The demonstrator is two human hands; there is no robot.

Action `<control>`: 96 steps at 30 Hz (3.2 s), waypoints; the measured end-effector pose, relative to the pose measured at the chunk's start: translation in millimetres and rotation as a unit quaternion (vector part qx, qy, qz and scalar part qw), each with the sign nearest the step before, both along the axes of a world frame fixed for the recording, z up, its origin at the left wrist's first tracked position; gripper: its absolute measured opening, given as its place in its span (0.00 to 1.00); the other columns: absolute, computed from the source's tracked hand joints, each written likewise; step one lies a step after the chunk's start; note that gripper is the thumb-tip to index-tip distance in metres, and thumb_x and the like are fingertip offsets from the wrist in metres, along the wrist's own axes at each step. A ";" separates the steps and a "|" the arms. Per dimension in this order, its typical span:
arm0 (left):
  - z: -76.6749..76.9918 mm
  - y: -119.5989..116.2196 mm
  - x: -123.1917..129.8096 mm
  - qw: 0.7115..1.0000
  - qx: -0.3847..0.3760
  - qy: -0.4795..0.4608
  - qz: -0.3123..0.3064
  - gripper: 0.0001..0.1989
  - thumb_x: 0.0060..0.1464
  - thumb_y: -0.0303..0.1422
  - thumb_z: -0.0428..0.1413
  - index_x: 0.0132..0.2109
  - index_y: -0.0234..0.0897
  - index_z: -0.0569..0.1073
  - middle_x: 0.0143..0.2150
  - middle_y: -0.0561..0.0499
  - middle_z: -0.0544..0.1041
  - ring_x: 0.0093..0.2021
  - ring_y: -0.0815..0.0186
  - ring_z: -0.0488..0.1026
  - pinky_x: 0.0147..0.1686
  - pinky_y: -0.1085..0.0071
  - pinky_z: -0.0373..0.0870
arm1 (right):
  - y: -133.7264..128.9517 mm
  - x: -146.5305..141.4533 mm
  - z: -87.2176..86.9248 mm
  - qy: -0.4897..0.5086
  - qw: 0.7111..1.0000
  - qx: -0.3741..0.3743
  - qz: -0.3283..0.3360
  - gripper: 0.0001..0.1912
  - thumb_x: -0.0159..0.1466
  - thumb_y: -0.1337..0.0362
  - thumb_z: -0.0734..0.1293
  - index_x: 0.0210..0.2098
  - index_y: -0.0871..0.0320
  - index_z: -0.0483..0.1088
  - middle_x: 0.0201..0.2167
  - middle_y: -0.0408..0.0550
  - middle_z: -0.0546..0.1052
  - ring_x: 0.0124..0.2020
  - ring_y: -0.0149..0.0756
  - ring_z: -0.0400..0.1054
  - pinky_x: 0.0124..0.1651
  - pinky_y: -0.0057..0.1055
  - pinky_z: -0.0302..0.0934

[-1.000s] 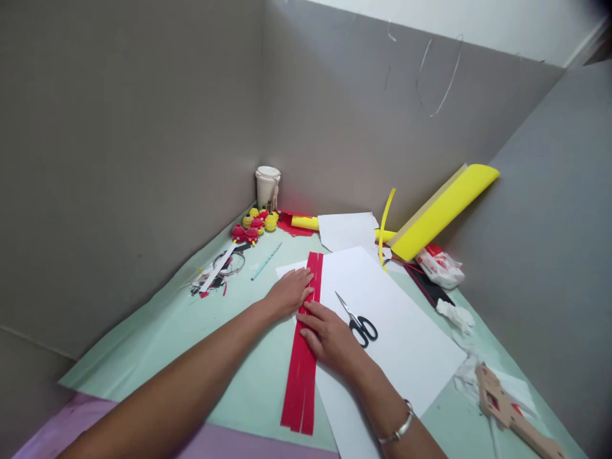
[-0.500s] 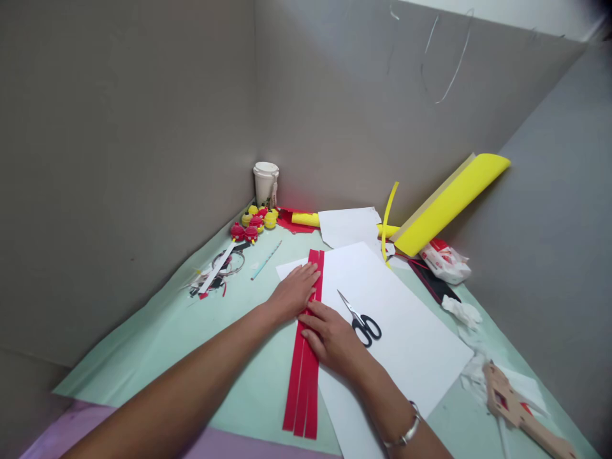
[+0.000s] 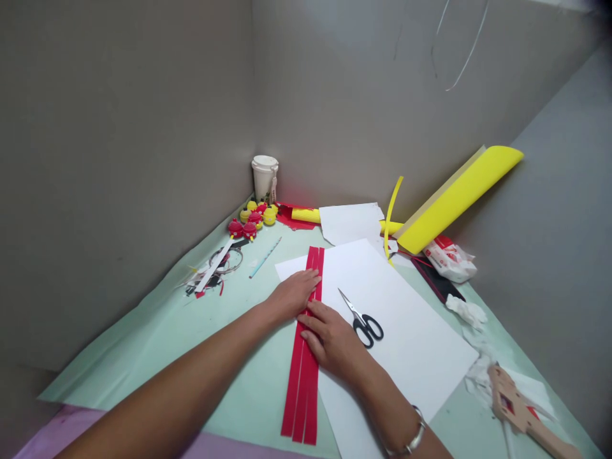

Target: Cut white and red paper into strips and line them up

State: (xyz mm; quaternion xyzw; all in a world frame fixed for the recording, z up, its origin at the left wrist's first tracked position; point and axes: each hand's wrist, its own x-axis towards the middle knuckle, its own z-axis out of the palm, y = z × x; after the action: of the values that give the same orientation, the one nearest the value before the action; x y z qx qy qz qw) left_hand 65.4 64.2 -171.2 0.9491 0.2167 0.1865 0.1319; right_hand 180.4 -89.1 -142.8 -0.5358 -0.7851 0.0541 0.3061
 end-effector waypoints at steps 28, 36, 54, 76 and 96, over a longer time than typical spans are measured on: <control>10.0 -8.2 -6.8 1.000 -0.018 0.021 0.008 0.21 0.61 0.28 0.49 0.61 0.38 0.68 0.66 0.44 0.63 0.67 0.59 0.59 0.66 0.60 0.52 | -1.1 0.7 1.1 -0.002 1.000 -0.016 -0.012 0.18 0.66 0.67 0.62 0.54 0.58 0.73 0.57 0.56 0.72 0.59 0.47 0.65 0.62 0.46 0.61; 10.6 -9.7 -7.8 0.999 -0.024 0.031 0.001 0.21 0.62 0.29 0.49 0.62 0.37 0.66 0.67 0.43 0.61 0.68 0.59 0.57 0.65 0.62 0.54 | 0.1 0.0 2.2 -0.003 1.000 -0.018 -0.006 0.18 0.66 0.68 0.63 0.53 0.59 0.73 0.56 0.56 0.72 0.60 0.46 0.64 0.63 0.44 0.60; 13.1 -13.1 -5.9 0.995 -0.025 0.100 0.011 0.23 0.65 0.29 0.45 0.66 0.34 0.60 0.70 0.42 0.55 0.69 0.60 0.52 0.65 0.64 0.52 | -0.8 0.2 3.1 -0.002 1.000 -0.006 0.007 0.18 0.65 0.69 0.62 0.54 0.57 0.72 0.55 0.57 0.73 0.59 0.47 0.65 0.62 0.46 0.62; 49.7 -8.7 39.3 0.984 0.091 0.122 0.089 0.09 0.62 0.34 0.52 0.41 0.33 0.73 0.41 0.42 0.75 0.44 0.54 0.72 0.38 0.64 0.70 | -0.7 -0.8 2.3 0.007 1.000 -0.011 0.008 0.16 0.66 0.69 0.62 0.52 0.58 0.72 0.51 0.55 0.75 0.55 0.45 0.67 0.59 0.43 0.64; 24.2 4.3 42.8 0.991 0.100 0.006 0.087 0.09 0.62 0.30 0.52 0.49 0.34 0.69 0.52 0.42 0.71 0.55 0.56 0.65 0.55 0.60 0.63 | -1.2 -0.1 -0.4 0.002 1.000 -0.005 -0.004 0.18 0.66 0.68 0.62 0.55 0.57 0.72 0.56 0.55 0.73 0.59 0.46 0.65 0.62 0.46 0.63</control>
State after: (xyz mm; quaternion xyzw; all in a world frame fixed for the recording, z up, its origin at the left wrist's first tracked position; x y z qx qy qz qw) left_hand 108.2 68.6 -146.9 0.9364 0.2792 0.2119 0.0179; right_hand 180.2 -90.3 -143.2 -0.5403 -0.7822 0.0575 0.3050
